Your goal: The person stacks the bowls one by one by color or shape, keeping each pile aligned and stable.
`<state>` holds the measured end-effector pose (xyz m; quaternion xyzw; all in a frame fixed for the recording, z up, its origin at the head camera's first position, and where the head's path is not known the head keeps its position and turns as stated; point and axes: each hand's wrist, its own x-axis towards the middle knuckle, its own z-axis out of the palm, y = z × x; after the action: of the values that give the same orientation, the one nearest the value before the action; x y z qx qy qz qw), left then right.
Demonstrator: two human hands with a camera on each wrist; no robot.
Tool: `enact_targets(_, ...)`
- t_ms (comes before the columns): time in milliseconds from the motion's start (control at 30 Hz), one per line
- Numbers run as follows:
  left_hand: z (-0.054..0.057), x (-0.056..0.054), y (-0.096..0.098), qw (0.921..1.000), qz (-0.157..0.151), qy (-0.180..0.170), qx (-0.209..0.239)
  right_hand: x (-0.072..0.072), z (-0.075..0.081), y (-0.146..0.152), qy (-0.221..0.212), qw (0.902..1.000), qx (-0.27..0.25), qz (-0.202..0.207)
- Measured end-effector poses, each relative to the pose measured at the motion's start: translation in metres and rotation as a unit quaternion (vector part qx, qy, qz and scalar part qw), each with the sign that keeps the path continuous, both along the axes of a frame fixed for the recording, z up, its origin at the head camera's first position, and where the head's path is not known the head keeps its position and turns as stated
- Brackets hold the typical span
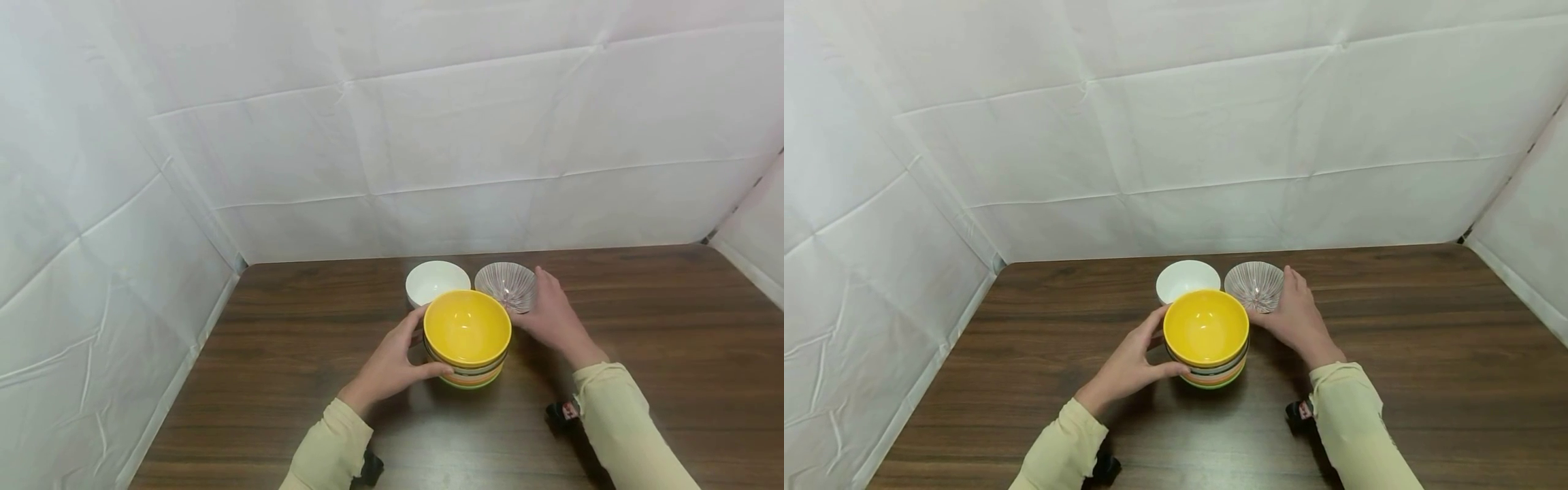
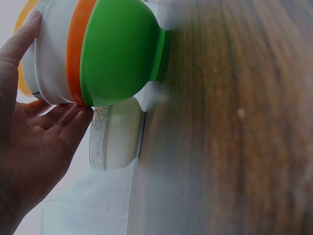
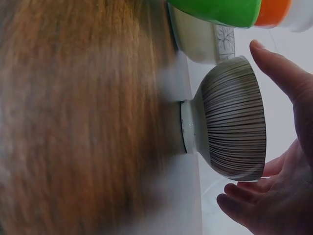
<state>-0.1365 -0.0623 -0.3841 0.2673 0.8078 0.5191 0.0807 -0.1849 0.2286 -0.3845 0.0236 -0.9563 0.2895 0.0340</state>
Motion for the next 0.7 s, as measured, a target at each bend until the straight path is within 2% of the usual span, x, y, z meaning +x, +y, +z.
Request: enact_targets(700, -0.0002, -0.0024, 0.0014, 1.0000, 0.004, 0.001, -0.005, -0.0042, -0.0018, -0.0031, -0.010, 0.9999, 0.003, -0.002)
